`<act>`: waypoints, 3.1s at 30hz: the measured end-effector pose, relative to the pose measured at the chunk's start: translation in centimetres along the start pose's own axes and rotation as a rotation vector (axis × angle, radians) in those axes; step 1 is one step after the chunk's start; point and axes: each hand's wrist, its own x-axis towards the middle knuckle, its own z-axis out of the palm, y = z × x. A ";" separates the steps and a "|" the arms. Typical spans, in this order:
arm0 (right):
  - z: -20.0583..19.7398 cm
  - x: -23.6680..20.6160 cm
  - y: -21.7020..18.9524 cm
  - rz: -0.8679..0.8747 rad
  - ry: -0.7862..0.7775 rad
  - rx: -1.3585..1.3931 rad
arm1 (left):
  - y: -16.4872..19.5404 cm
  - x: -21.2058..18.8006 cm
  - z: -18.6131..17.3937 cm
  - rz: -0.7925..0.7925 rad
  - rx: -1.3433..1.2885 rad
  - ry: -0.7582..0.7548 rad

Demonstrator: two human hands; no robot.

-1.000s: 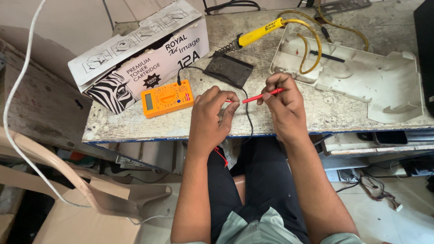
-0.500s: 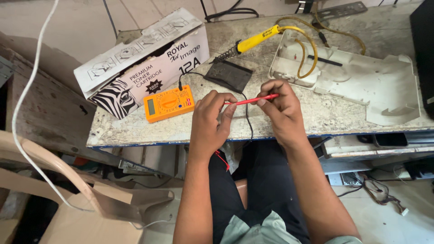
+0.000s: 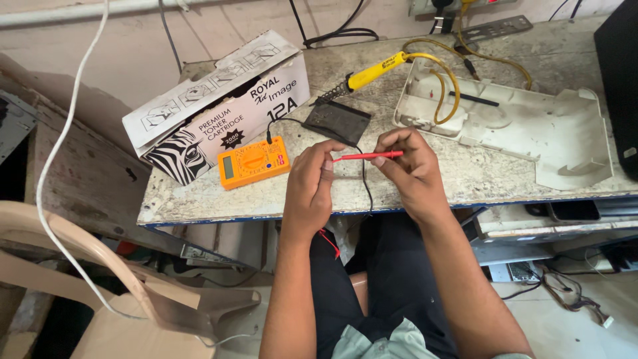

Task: The person sits at a workbench, plugs a yellow soldering iron into the wall socket, and handles the red and black test leads of an orange multimeter. They twist the wire ends and probe tips together between their fingers while checking the meter on the bench.

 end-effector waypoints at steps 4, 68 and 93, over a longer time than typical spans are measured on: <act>0.1 0.0 -0.3 -0.010 0.005 0.018 | 0.1 -0.2 0.0 -0.145 -0.128 0.003; -1.4 0.7 0.9 0.061 0.198 0.189 | -0.1 0.0 0.2 -0.223 -0.210 -0.068; -0.7 0.5 1.1 0.043 0.180 -0.063 | -0.2 0.0 0.4 -0.233 -0.168 -0.105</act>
